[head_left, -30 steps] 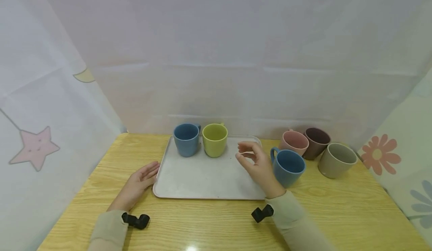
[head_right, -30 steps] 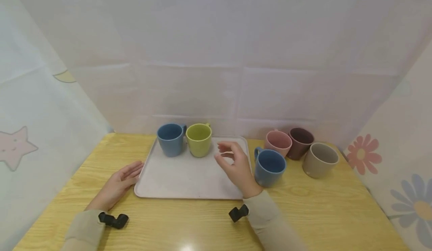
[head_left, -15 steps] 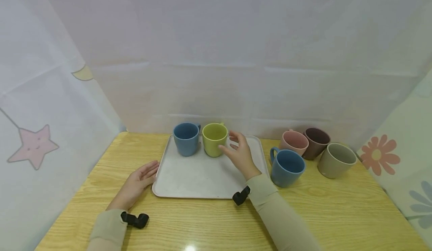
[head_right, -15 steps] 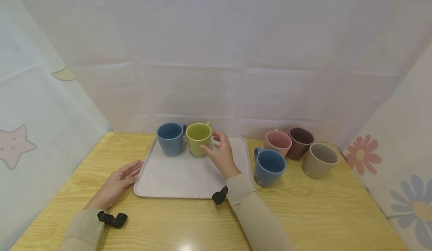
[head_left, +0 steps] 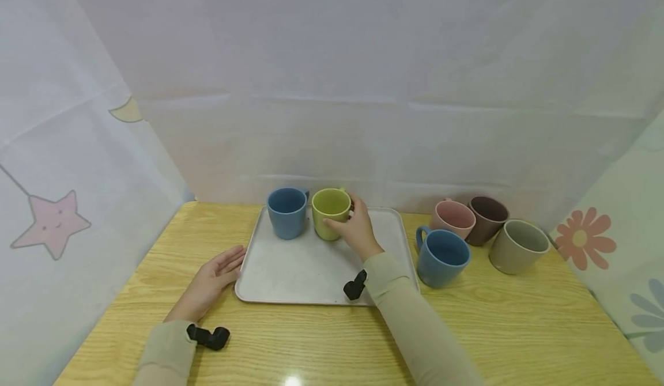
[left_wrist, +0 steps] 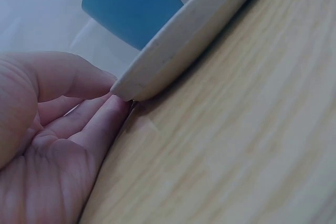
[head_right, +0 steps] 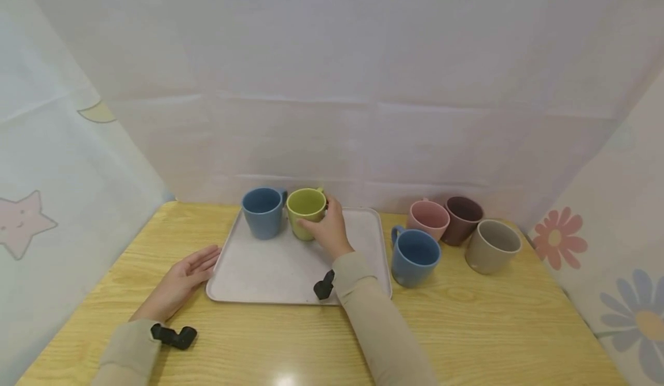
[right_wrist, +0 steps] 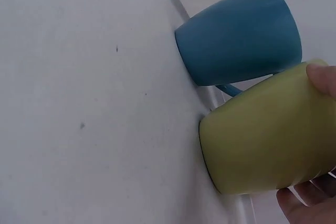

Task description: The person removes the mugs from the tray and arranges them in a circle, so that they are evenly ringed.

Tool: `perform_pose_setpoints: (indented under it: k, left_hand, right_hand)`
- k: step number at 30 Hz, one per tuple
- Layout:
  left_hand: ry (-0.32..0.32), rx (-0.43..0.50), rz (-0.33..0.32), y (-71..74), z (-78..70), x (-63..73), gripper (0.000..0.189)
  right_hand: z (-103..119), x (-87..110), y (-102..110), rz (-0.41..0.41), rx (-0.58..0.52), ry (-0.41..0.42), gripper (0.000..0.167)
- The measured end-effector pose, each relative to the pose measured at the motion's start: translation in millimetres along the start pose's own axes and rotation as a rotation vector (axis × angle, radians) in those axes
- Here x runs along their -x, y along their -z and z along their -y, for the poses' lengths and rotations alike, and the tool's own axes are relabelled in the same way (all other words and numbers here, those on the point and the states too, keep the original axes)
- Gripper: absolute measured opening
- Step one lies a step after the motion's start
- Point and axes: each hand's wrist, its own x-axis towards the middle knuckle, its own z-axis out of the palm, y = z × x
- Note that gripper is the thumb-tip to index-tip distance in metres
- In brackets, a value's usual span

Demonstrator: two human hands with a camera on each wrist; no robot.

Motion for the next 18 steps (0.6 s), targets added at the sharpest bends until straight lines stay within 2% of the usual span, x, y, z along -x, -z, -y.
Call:
perform_pose_setpoints:
  k: [9, 18]
  left_hand:
    - [0.004, -0.017, -0.004, 1.4, -1.1, -1.5, 0.064]
    - [0.008, 0.011, -0.003, -0.3, -0.2, -1.7, 0.063]
  right_hand:
    - [-2, -1.9, -2, -0.005, 0.009, -0.005, 0.093]
    - [-10, 0.3, -3, -0.076, -0.004, -0.004, 0.095]
